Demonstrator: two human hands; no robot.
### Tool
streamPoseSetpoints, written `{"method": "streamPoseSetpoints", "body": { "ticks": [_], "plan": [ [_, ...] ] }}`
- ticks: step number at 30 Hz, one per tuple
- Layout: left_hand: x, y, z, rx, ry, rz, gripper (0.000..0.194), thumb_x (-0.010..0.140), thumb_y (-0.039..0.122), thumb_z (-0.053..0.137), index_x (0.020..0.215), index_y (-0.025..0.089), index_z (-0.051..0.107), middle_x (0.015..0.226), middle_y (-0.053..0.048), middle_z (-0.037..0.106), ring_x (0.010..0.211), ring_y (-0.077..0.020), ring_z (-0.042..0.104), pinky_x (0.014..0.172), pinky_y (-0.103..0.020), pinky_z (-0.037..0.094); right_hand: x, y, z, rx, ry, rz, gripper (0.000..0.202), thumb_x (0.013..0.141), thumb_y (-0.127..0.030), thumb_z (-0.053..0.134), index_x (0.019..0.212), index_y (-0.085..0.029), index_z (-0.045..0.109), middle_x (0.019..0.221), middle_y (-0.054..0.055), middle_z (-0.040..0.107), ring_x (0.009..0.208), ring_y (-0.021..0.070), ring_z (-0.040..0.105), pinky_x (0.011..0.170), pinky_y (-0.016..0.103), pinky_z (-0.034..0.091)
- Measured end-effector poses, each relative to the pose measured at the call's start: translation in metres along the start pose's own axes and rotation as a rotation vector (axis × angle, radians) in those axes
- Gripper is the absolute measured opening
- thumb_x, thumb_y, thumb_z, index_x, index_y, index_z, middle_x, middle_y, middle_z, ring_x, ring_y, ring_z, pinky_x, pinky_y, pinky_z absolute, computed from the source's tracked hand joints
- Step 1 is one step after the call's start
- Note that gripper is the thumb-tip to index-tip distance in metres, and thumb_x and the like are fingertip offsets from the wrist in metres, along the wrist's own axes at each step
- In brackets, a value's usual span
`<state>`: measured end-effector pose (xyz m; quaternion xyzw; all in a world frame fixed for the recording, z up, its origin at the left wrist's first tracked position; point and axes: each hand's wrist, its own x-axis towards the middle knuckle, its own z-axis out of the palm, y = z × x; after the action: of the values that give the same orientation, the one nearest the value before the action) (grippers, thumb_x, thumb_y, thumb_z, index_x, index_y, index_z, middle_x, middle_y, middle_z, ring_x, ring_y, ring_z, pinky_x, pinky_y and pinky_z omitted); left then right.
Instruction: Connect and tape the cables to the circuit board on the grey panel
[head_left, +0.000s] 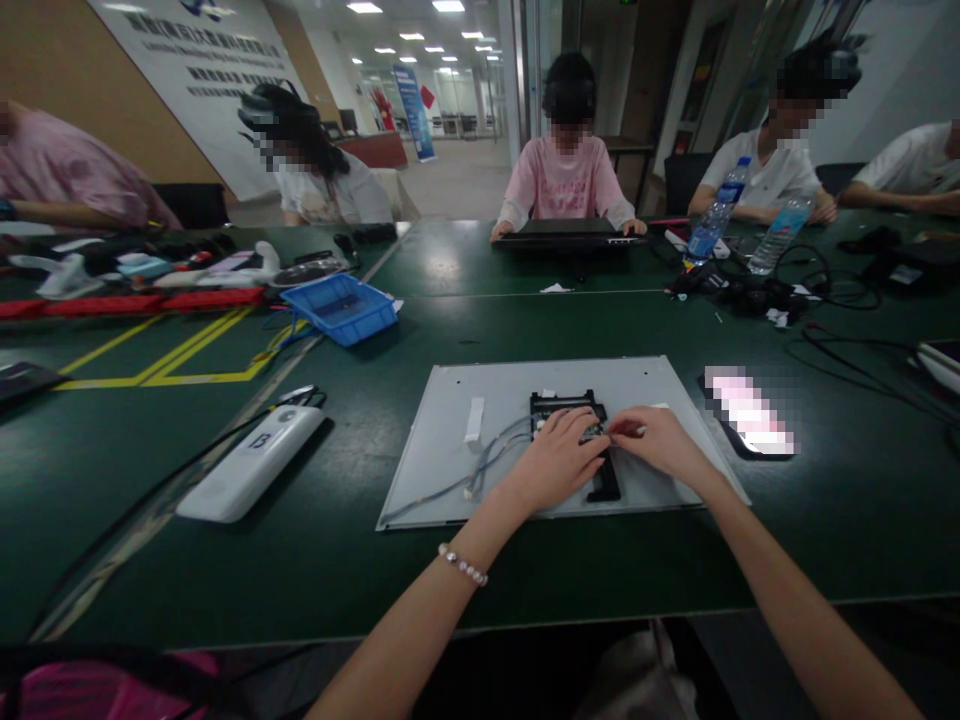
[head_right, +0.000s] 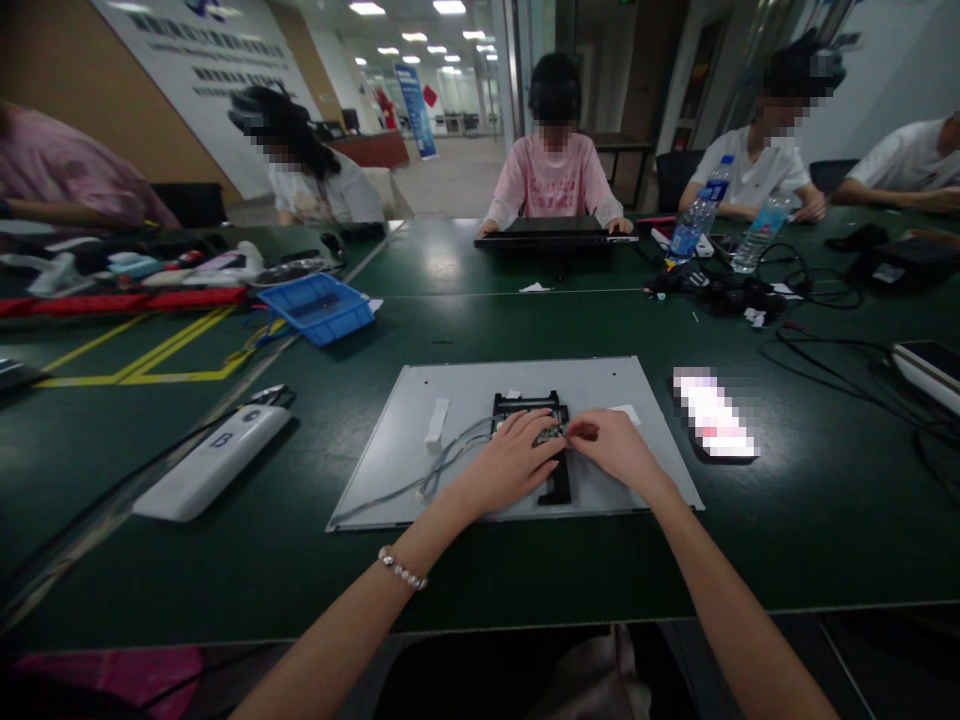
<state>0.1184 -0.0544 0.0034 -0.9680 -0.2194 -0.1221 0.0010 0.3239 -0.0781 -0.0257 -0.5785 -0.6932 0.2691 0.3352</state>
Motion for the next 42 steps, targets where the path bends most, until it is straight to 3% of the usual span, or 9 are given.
{"method": "streamPoseSetpoints", "body": {
  "ticks": [6,14,21,25,28,32,37,42],
  "plan": [
    [-0.001,0.001,0.002,0.015,-0.007,-0.011,0.027,0.092,0.028,0.042,0.117,0.022,0.051,0.13,-0.007,0.045,0.13,-0.0232,0.03,0.107,-0.043,0.024,0.0,0.0,0.0,-0.128,-0.003,-0.082,0.011,0.075,-0.019,0.059,0.079,-0.02,0.069,0.084,0.004,0.065,0.076,0.0163,0.06,0.071,0.03,0.047],
    [-0.003,-0.002,-0.012,-0.003,0.062,-0.085,0.037,0.092,0.03,0.043,0.128,0.024,0.042,0.133,-0.007,0.044,0.131,-0.0227,0.03,0.109,-0.045,0.022,0.001,0.011,-0.005,0.009,0.028,-0.037,0.014,0.077,-0.025,0.057,0.083,-0.02,0.069,0.086,0.004,0.066,0.074,0.0158,0.061,0.066,0.028,0.049],
    [-0.018,-0.049,-0.033,-0.068,0.249,-0.364,0.031,0.09,0.023,0.042,0.12,0.019,0.05,0.122,-0.009,0.051,0.113,-0.0228,0.048,0.097,-0.04,0.038,0.0,0.012,-0.01,0.009,0.065,0.01,0.017,0.077,-0.029,0.057,0.083,-0.02,0.07,0.088,0.005,0.068,0.073,0.016,0.061,0.067,0.029,0.05],
    [-0.037,-0.08,-0.039,-0.12,0.277,-0.477,0.028,0.088,0.022,0.043,0.113,0.018,0.056,0.115,-0.009,0.053,0.099,-0.0207,0.055,0.093,-0.037,0.042,-0.003,0.01,-0.012,-0.016,0.002,0.052,0.023,0.076,-0.027,0.058,0.095,-0.022,0.069,0.092,0.005,0.068,0.073,0.0165,0.062,0.07,0.031,0.05],
    [-0.053,-0.1,-0.037,-0.171,0.247,-0.563,0.029,0.087,0.022,0.042,0.111,0.017,0.056,0.111,-0.008,0.054,0.081,-0.0162,0.058,0.083,-0.034,0.047,-0.003,0.008,-0.011,-0.004,-0.052,0.045,0.026,0.075,-0.025,0.059,0.099,-0.022,0.068,0.097,0.006,0.067,0.076,0.0172,0.063,0.074,0.033,0.051],
    [-0.069,-0.123,-0.026,-0.229,0.246,-0.605,0.031,0.085,0.023,0.043,0.112,0.017,0.056,0.111,-0.007,0.054,0.078,-0.0145,0.057,0.078,-0.031,0.048,-0.003,0.006,-0.009,0.05,-0.061,0.049,0.024,0.075,-0.023,0.06,0.097,-0.021,0.069,0.096,0.006,0.068,0.081,0.0178,0.064,0.078,0.034,0.051],
    [-0.074,-0.134,-0.009,-0.257,0.194,-0.592,0.035,0.082,0.021,0.045,0.115,0.014,0.054,0.115,-0.008,0.052,0.075,-0.0131,0.057,0.08,-0.029,0.047,-0.004,0.001,-0.009,0.115,-0.055,0.11,0.026,0.074,-0.023,0.059,0.097,-0.019,0.068,0.087,0.005,0.07,0.076,0.0172,0.065,0.071,0.031,0.052],
    [-0.073,-0.131,-0.007,-0.231,0.152,-0.58,0.035,0.08,0.017,0.044,0.113,0.015,0.056,0.112,-0.008,0.053,0.083,-0.0148,0.056,0.085,-0.029,0.045,-0.004,-0.002,-0.01,0.187,-0.019,0.171,0.028,0.076,-0.027,0.055,0.1,-0.017,0.066,0.082,0.006,0.071,0.071,0.0177,0.066,0.057,0.026,0.05]
  ]
}}
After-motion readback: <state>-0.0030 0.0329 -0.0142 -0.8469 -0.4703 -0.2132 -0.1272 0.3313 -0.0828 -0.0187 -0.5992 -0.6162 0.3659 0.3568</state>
